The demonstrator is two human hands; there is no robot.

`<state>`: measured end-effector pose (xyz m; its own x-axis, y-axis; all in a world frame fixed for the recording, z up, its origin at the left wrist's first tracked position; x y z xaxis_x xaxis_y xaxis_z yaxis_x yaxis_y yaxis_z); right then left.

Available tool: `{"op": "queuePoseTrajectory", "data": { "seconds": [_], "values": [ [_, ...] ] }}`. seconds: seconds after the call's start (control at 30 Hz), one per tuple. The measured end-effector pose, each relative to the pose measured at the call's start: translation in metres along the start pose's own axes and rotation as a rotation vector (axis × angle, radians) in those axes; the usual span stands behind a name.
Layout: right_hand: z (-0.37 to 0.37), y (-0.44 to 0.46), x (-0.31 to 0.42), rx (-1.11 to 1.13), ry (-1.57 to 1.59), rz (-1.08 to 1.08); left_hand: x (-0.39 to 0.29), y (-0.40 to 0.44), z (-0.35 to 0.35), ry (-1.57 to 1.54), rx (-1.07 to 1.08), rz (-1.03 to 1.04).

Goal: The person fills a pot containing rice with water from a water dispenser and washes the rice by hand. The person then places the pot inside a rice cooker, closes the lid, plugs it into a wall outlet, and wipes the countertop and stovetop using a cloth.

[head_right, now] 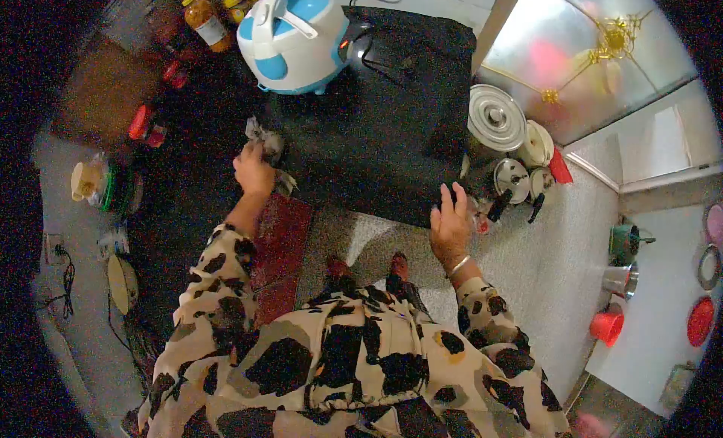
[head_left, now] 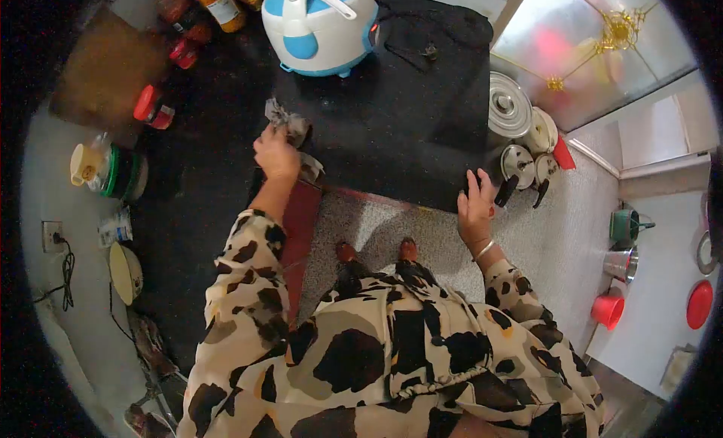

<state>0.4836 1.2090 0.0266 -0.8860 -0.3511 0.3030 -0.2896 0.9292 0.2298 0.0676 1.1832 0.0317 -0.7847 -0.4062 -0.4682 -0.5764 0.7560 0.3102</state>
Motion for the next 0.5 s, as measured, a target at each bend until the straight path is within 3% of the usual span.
{"op": "queuePoseTrajectory", "data": {
  "seconds": [0.1,0.2,0.27,0.3,0.4,0.5],
  "values": [
    [-0.004,-0.004,-0.002,-0.034,0.095,-0.038,-0.06,-0.019,0.039,0.009,-0.008,0.142],
    [-0.007,-0.008,-0.014,-0.003,0.215,-0.059,-0.173,-0.073,0.058,-0.196,0.236,0.326],
    [-0.002,-0.023,-0.041,0.033,0.798,0.34,-0.233,-0.125,0.072,-0.341,0.359,0.537],
    [-0.001,-0.029,-0.056,-0.005,0.893,0.33,-0.254,-0.148,0.073,-0.434,0.423,0.601],
    [-0.012,-0.052,-0.075,0.104,0.827,0.475,-0.274,-0.184,0.079,-0.46,0.482,0.794],
    [0.008,-0.077,-0.124,0.268,0.623,0.423,-0.245,-0.158,0.065,-0.388,0.532,0.739]
  ]
}}
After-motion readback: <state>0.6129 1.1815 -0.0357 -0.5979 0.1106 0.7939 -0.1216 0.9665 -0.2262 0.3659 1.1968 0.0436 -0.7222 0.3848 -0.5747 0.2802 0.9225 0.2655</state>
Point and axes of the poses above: each hand's wrist, its own y-axis towards the middle knuckle, its own z-axis out of the palm, x = y × z, the point moved 7 cm from there along y, towards the middle knuckle, and after that the axes turned 15 degrees about -y, right-handed, at the moved point
